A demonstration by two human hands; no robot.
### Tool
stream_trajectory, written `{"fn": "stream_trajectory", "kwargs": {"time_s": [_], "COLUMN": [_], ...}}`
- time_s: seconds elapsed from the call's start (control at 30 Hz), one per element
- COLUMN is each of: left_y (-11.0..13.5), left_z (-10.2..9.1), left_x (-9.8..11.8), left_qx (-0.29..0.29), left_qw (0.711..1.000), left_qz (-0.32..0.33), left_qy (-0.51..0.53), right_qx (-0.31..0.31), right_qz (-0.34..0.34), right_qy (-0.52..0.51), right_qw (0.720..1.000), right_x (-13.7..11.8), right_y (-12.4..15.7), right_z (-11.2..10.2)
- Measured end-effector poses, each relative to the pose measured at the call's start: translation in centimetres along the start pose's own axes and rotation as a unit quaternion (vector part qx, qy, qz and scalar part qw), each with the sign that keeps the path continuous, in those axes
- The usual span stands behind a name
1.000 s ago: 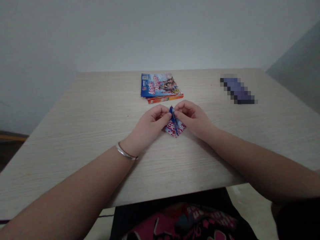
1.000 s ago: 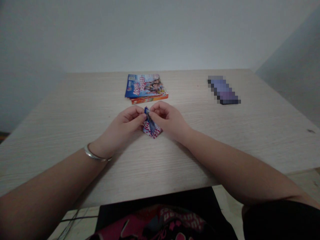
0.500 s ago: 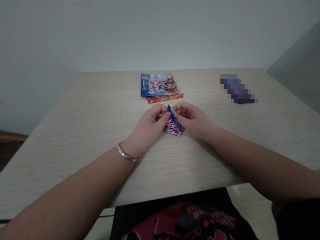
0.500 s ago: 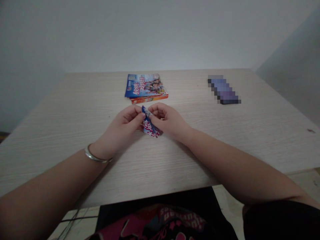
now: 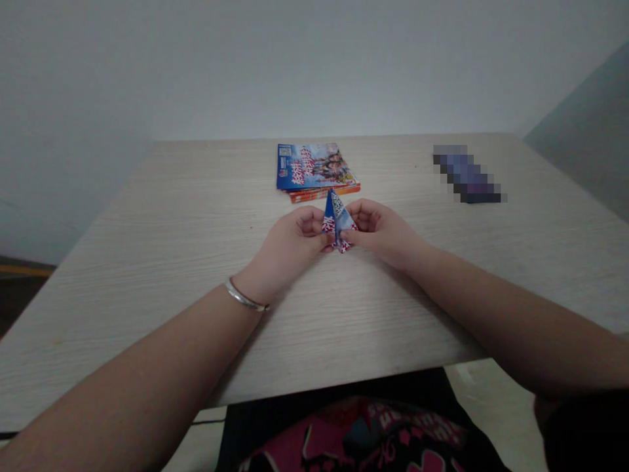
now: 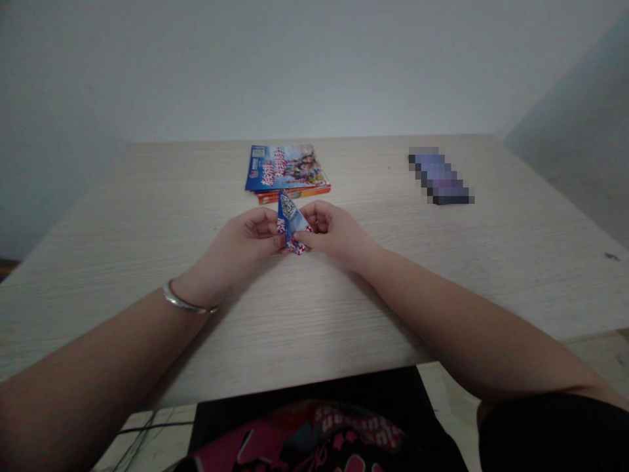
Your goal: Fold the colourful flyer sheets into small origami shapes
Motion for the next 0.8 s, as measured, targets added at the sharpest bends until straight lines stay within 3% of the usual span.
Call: {"fn": "stream_trajectory", "kwargs": {"time_s": [0.2, 0.33, 0.47, 0.67, 0.8], "left_y": [0.2, 0.0, -0.1, 0.1, 0.2], "left_z": [-0.3, -0.5, -0.6, -0.3, -0.2], "left_x": [0.3, 0.4, 0.1, 0.2, 0.6], "left_qx": [-0.015, 0.014, 0.001, -0.017, 0.004], "left_qw": [0.999, 0.999, 0.999, 0.998, 0.998], "left_qz": [-0.035, -0.036, -0.034, 0.010, 0.051], "left_qy": [0.009, -0.008, 0.017, -0.058, -0.038], "right_qx": [0.042, 0.037, 0.033, 0.050, 0.028], "right_qz": [0.031, 0.042, 0.037, -0.031, -0.029], "right_qy": [0.023, 0.010, 0.015, 0.050, 0.067], "right_qw": [0.998, 0.998, 0.999, 0.997, 0.997], "right_x": [0.1, 0.3, 0.5, 0.1, 0.0], "right_y": [0.0, -0.2, -0.2, 0.1, 0.3], "right_z": [-0.6, -1.0, -0.9, 0.1, 0.5]}}
Point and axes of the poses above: each hand's wrist, its own y-axis away from the middle knuckle, its own z-axis out of the palm, x = y × z, the point moved 1 cm from there along -y, towards the middle knuckle, and after that the axes turned 9 degrees about z, right-handed, at the moved point
